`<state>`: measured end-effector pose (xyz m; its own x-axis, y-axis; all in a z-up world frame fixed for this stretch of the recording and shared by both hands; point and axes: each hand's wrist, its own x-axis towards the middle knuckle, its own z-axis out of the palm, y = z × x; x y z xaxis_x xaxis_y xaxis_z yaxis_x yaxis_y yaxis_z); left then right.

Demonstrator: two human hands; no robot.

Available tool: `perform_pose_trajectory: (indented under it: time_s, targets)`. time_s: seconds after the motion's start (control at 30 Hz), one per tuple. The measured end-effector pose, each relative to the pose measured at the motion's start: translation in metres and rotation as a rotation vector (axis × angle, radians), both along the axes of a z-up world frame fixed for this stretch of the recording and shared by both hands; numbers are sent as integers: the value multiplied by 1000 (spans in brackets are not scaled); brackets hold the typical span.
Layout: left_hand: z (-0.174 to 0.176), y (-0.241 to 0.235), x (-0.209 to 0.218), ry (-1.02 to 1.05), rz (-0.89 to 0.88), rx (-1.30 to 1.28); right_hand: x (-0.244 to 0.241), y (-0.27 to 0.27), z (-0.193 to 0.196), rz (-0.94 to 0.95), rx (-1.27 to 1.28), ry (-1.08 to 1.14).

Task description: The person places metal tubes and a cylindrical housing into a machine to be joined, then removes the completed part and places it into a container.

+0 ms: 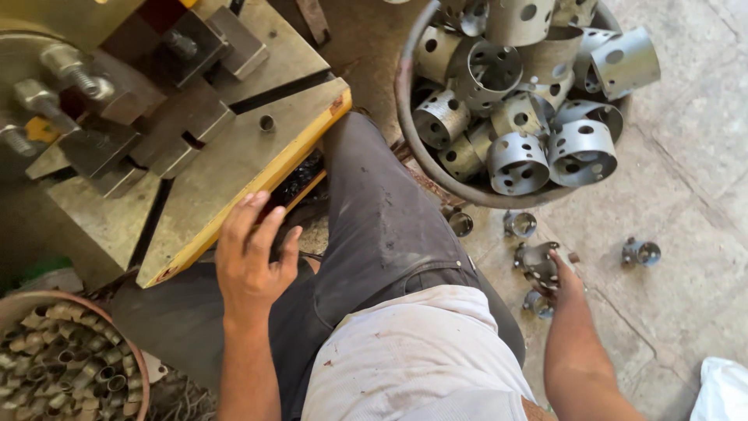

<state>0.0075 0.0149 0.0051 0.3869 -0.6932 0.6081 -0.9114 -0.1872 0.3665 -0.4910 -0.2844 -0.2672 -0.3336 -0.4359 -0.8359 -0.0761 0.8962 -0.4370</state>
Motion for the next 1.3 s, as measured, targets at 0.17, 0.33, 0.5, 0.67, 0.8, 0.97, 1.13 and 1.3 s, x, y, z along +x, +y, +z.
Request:
perform_pose_trajectory:
  time_s: [0.17, 0.33, 0.5, 0.67, 0.8, 0.97, 1.13, 1.3]
  targets:
    - [-6, 49, 13, -22, 208, 7, -2, -65, 38, 214, -971, 742]
    - [-9, 110, 17, 57, 424, 45, 83, -134, 75, 369, -1296, 261]
    - [-20, 173, 30, 2, 585, 29, 171, -81, 167, 911, -1341, -120]
    - [-66, 281, 44, 81, 906, 36, 199, -83, 156, 1685, -1092, 664]
    - [-133, 379, 38, 232, 1274, 8, 210, -99, 118, 1876, -610, 972]
    - [-212, 457, 42, 617, 1536, 415, 276, -49, 109, 2130, -572, 875]
    - [-212, 442, 55, 797, 1579, 583, 344, -40, 182, 2366, -800, 671]
    - [-212, 440, 58, 820, 1545, 580, 336, -25, 276, 2382, -904, 525]
